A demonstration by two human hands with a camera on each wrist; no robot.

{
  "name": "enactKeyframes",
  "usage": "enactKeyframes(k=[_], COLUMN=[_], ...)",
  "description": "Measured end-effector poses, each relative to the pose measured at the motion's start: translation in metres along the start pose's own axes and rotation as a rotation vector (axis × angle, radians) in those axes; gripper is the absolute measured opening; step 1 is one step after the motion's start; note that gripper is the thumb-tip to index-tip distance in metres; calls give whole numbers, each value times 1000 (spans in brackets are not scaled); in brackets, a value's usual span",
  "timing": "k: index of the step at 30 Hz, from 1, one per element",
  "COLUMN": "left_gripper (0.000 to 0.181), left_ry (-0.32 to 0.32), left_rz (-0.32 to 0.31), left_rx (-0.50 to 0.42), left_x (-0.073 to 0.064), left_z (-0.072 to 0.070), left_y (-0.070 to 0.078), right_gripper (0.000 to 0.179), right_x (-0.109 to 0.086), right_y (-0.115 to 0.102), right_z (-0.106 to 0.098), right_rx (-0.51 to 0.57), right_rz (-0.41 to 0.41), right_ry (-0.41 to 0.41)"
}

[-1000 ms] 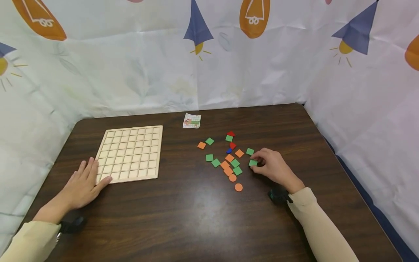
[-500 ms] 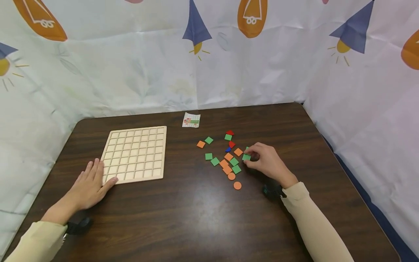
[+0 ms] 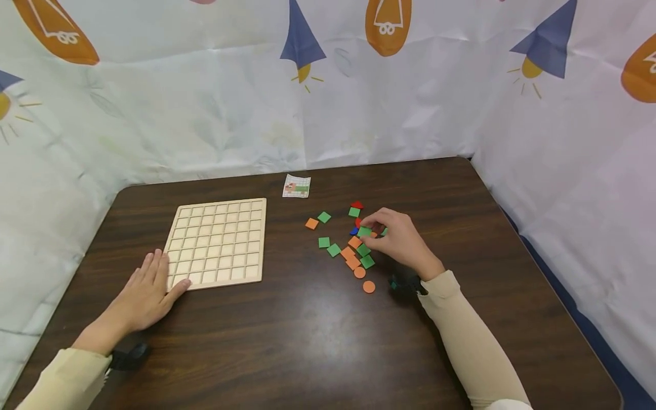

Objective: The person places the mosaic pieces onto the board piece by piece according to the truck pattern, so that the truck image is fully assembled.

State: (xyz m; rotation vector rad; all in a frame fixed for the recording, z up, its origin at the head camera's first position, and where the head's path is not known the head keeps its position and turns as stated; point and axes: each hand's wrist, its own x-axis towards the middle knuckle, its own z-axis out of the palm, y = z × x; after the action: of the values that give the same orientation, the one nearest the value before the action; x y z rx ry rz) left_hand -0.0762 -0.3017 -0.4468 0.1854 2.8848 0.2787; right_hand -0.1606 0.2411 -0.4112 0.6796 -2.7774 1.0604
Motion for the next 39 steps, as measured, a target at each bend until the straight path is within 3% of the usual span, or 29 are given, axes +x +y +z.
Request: enactKeyframes(k=[16,28,39], left_gripper=[101,102,103], left_ry=[16,10,-3], left_rz=[12,4,-12], left_rx=[13,-9,-3], left_x=[-3,-4,-2], left_z=[3,4,8], left_y=[28,48,57], right_gripper=[23,24,23], right_x=[21,35,48], right_y=[-16,-25,-30], right_z=[19,35,53], right_rx=[41,44,34], right_rz=[-72,-72,-94], right_ry=[-31,-77,-118])
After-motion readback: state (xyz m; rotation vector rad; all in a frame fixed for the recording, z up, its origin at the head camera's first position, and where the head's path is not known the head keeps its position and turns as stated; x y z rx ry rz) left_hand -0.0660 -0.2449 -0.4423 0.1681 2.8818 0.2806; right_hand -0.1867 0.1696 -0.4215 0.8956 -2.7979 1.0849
